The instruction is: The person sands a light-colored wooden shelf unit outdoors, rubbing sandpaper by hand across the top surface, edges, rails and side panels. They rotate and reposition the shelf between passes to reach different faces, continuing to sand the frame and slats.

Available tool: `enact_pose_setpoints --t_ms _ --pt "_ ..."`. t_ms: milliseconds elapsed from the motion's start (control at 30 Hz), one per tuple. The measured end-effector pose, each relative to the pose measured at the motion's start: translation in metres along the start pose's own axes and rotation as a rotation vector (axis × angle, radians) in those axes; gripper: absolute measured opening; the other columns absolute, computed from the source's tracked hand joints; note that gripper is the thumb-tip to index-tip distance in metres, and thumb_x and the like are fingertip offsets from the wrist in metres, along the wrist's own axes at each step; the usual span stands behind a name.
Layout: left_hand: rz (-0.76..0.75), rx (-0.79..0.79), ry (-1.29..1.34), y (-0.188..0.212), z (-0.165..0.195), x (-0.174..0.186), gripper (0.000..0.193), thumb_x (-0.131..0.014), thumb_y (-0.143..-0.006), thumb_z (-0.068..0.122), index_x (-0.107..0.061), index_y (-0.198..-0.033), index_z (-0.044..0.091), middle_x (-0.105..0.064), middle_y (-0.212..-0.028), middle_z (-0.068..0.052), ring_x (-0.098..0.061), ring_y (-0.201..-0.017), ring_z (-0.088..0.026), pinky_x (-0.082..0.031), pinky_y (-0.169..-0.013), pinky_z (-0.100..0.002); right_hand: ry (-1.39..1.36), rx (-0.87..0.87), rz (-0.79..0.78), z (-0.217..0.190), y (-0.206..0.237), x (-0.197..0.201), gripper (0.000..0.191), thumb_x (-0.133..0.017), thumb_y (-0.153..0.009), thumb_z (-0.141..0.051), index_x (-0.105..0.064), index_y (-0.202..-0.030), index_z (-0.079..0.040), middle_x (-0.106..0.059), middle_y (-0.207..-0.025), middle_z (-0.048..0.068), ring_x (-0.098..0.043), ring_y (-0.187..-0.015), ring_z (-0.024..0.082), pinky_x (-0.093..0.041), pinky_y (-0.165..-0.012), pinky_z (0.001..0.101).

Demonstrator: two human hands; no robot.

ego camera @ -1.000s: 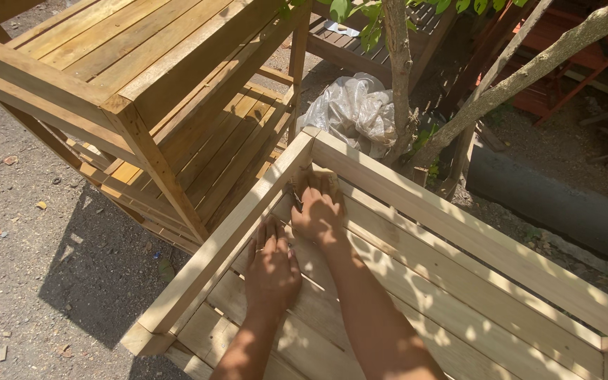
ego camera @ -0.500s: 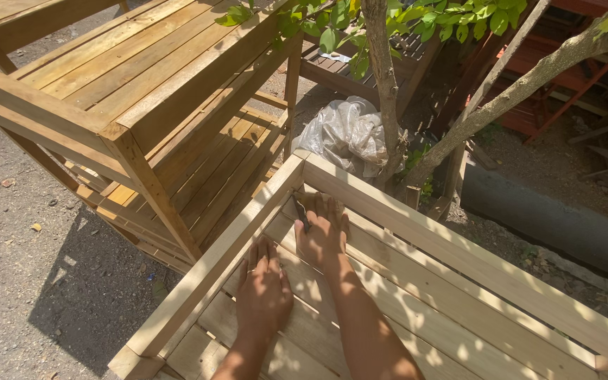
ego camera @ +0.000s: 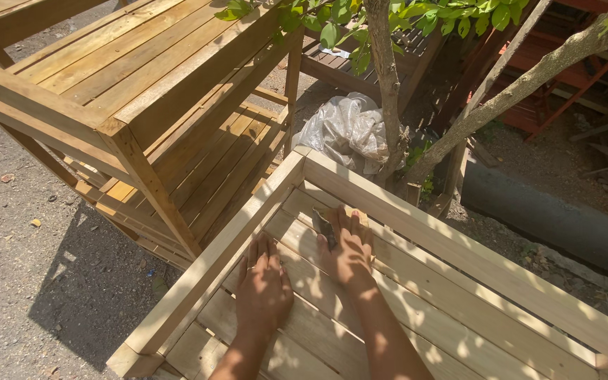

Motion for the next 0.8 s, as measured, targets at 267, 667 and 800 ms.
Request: enact_pose_setpoints --t_ms 267,667,800 --pt "0.035 -0.068 -0.086 -0.002 0.001 0.000 0.063 -0.045 -0.096 0.024 -0.033 -0.154 0.000 -0.032 -0.161 -0.014 -0.025 -0.150 -0.027 -0.017 -0.122 -0.040 0.001 -0.135 -0.176 0.018 -0.054 -0.015 0.065 -0.046 -0.097 -0.047 -0.040 -0.156 -0.019 -0.053 -0.152 0.012 -0.046 -0.144 0.029 -0.032 -0.122 0.0454" --pt "-0.116 -0.016 -0.148 -0.002 0.006 0.006 0.065 -0.042 -0.095 0.026 -0.028 -0.155 0.003 -0.023 -0.165 -0.013 -0.020 -0.151 -0.026 -0.014 -0.123 -0.038 0.026 -0.244 -0.292 0.016 -0.050 0.003 0.063 -0.039 -0.103 -0.054 -0.046 -0.157 -0.024 -0.054 -0.157 0.006 -0.049 -0.147 0.026 -0.033 -0.127 0.0442" --pt "-0.169 0.061 -0.052 0.000 0.005 0.004 0.063 -0.043 -0.096 0.024 -0.033 -0.156 0.007 -0.033 -0.163 -0.011 -0.024 -0.154 -0.027 -0.017 -0.125 -0.038 0.075 0.135 0.213 0.020 -0.031 0.007 0.074 -0.049 -0.089 -0.052 -0.047 -0.149 -0.009 -0.055 -0.145 0.017 -0.050 -0.129 0.043 -0.029 -0.102 0.0654"
Point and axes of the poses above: each hand's wrist, its own y-axis away from the middle knuckle, its own x-axis out of the back of the hand, z = x × y, the point moved 3 cm from there along -y, towards the middle knuckle
